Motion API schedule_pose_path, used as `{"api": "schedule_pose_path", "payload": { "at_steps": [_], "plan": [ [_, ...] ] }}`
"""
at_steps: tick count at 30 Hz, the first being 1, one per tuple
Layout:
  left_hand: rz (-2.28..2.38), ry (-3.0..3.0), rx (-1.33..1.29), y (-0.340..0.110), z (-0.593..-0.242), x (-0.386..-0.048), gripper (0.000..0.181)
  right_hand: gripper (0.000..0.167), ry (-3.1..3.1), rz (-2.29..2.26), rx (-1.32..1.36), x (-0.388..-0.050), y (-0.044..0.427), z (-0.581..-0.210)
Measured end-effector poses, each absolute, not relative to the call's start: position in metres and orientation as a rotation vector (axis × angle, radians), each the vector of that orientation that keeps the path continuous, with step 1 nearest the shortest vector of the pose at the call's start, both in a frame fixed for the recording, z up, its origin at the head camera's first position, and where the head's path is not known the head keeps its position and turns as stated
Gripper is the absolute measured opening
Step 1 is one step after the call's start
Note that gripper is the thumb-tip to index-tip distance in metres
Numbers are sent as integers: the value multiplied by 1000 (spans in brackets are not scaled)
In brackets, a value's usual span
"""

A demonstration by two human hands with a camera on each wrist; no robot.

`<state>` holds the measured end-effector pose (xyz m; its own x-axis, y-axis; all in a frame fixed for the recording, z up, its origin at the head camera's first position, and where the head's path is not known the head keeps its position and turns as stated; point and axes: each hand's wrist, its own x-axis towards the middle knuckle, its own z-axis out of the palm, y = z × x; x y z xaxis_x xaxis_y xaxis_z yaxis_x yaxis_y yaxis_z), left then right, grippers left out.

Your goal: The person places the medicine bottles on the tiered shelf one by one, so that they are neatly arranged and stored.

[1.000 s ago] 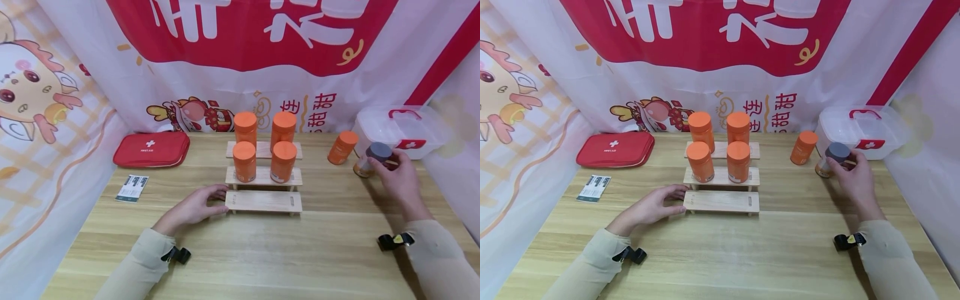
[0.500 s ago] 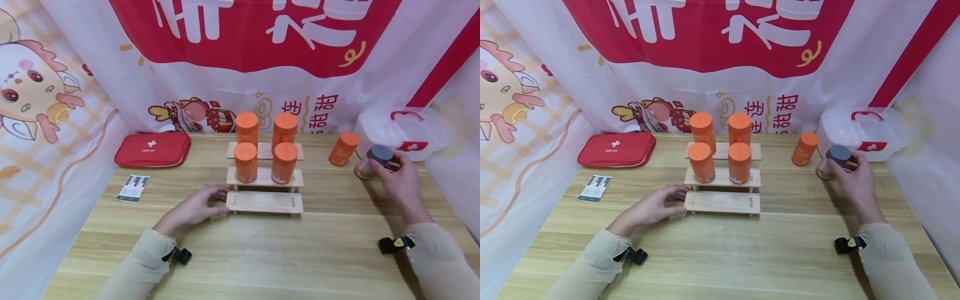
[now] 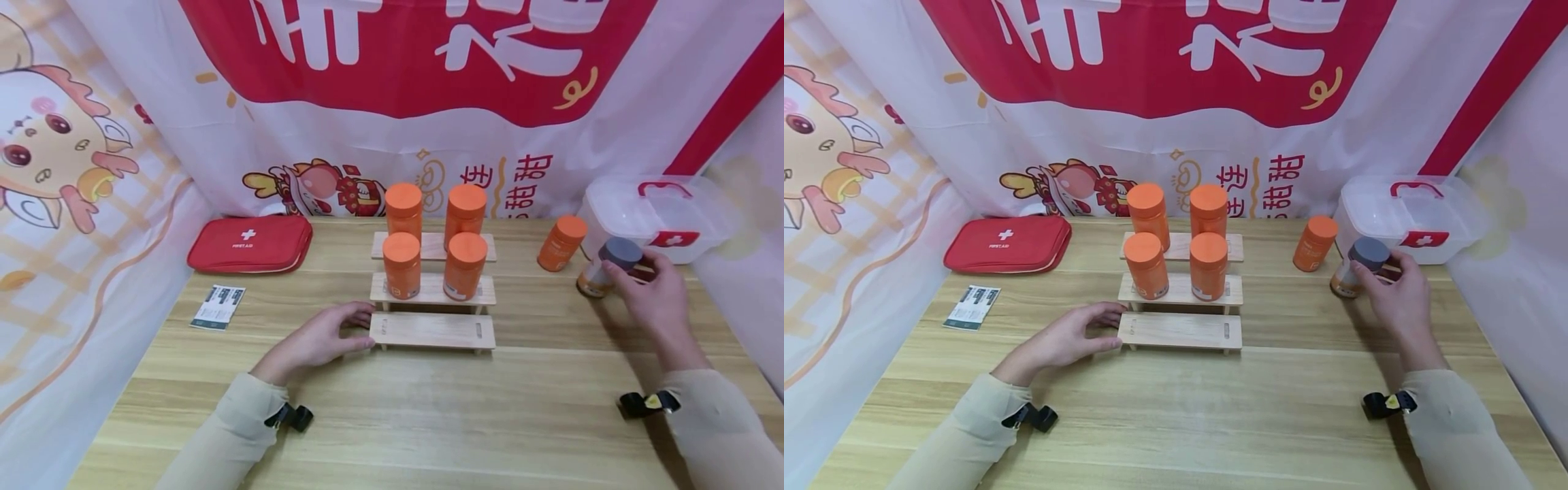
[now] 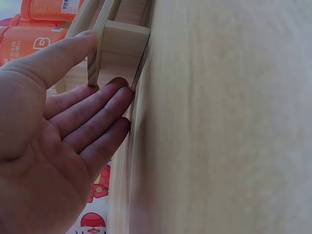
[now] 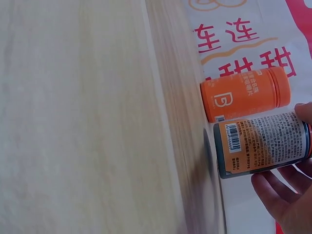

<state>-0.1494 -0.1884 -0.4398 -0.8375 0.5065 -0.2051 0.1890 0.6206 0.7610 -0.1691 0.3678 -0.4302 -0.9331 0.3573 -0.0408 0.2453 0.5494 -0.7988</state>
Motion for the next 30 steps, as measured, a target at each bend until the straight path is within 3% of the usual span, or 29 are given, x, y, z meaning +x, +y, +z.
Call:
{"api": "schedule_pose_path", "payload": {
  "at_steps": [15,30],
  "plan": [
    [1074,2456,545,-188,-440,-149,61,90,-2682,1306,-514,-154,353,-415],
    [1098,2441,553,-187,-437,-147,62,80,-2584,1318,-435,-133,329,-402]
  ]
}}
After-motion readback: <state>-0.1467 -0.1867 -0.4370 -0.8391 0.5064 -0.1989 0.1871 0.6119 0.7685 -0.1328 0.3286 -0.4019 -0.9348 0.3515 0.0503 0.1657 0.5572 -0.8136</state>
